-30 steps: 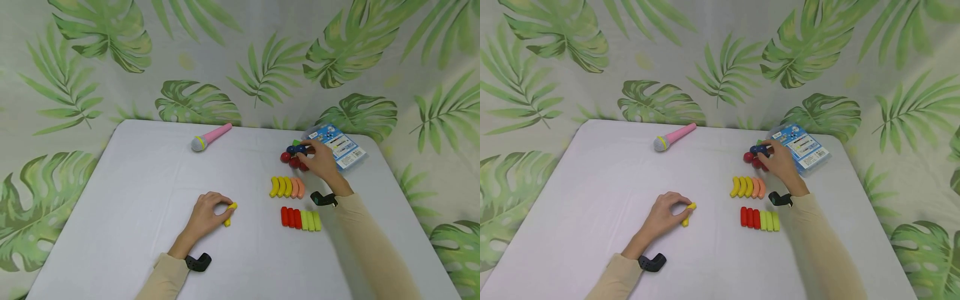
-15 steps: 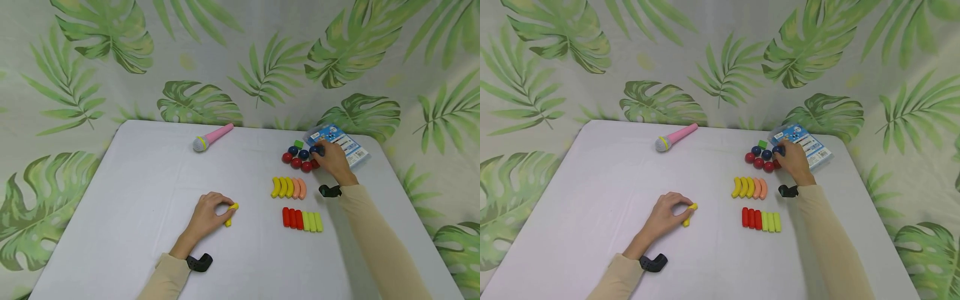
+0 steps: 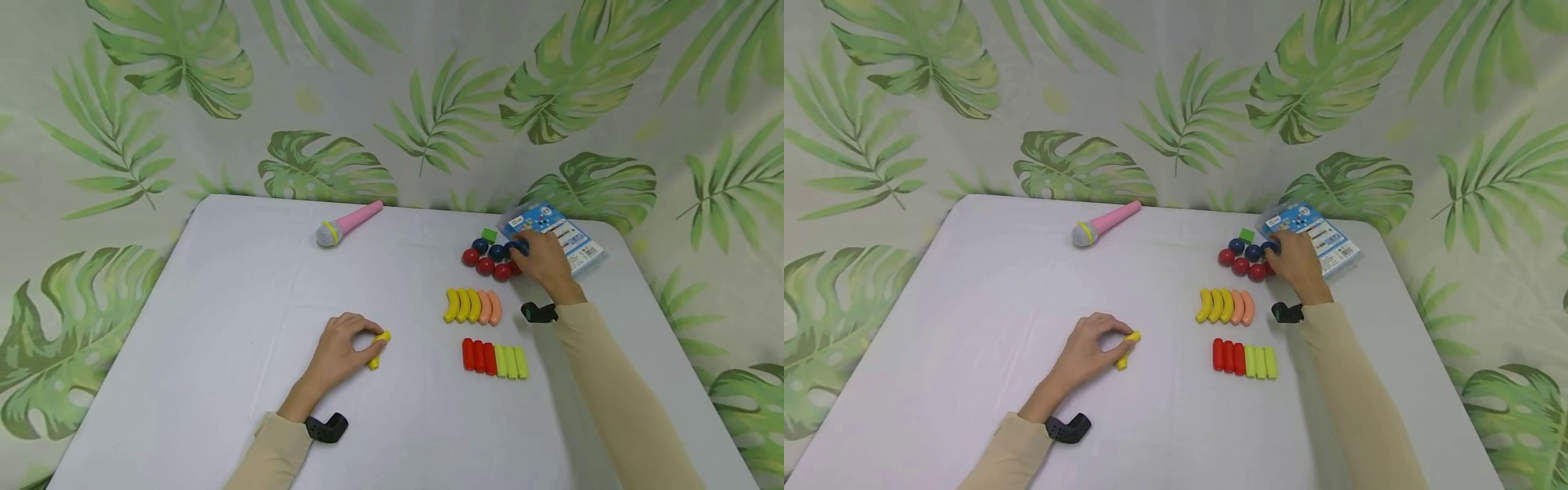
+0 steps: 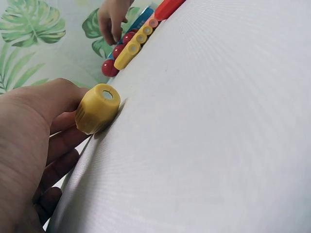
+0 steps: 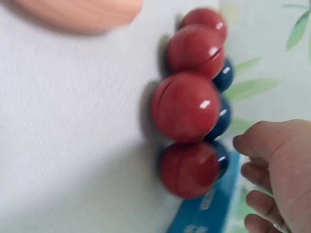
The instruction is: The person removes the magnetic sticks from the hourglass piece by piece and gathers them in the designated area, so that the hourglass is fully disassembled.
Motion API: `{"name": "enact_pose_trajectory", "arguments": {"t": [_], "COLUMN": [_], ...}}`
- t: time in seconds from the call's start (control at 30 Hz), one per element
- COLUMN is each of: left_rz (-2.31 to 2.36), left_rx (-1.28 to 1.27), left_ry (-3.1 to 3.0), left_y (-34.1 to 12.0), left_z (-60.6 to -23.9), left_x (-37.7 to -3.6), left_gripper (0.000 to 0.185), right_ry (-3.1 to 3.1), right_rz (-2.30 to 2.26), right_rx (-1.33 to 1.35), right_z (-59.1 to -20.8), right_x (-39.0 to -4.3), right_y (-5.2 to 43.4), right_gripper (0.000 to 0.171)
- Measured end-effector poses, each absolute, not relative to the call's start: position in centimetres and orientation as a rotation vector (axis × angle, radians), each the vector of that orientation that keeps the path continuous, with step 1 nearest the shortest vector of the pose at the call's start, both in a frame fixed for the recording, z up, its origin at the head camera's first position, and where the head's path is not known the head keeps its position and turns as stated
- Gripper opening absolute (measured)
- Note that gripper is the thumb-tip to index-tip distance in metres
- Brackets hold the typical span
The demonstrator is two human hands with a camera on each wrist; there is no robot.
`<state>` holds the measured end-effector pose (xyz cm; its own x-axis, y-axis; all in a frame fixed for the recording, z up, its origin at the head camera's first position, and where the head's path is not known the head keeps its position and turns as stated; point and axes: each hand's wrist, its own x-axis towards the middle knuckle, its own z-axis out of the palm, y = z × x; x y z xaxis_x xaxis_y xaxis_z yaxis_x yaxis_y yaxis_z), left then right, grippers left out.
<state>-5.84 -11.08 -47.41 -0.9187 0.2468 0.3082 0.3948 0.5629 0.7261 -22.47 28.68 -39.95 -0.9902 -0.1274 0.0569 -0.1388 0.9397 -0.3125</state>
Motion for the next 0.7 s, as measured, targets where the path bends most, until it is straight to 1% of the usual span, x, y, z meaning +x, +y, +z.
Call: {"name": "enact_pose_trajectory", "arguments": {"t": [0.07,0.17,0.27,0.4,0.53,0.7], "left_rz": [-1.282,-1.302,-1.361,-1.477,-1.531,-1.574], "left_rx": [-0.546,-0.525,-0.466,-0.374,-0.293,-0.221], "left_ry": [-2.625,-2.625,-2.621,-2.55,-2.445,-2.422], "left_y": [-11.0,-11.0,-11.1,-11.3,-11.4,-11.4], "left_z": [-47.4,-47.4,-47.4,-47.5,-47.5,-47.1], "left_x": [-5.9,-5.8,-5.7,-5.8,-6.0,-6.0], "left_gripper": [0.018,0.018,0.018,0.011,0.011,0.016], "right_ry": [-2.986,-2.904,-2.919,-2.967,-2.932,-2.831], "right_rz": [0.516,0.569,0.652,0.771,0.795,0.667], "right_rx": [0.282,0.483,0.714,0.997,1.298,1.609], "right_z": [-39.7,-39.3,-39.0,-39.0,-40.1,-41.5], "right_x": [-21.8,-20.3,-17.9,-14.6,-12.4,-10.7], "right_y": [28.1,26.1,22.6,17.9,14.0,10.6], "right_gripper": [0.039,0.034,0.032,0.033,0.031,0.028]}}
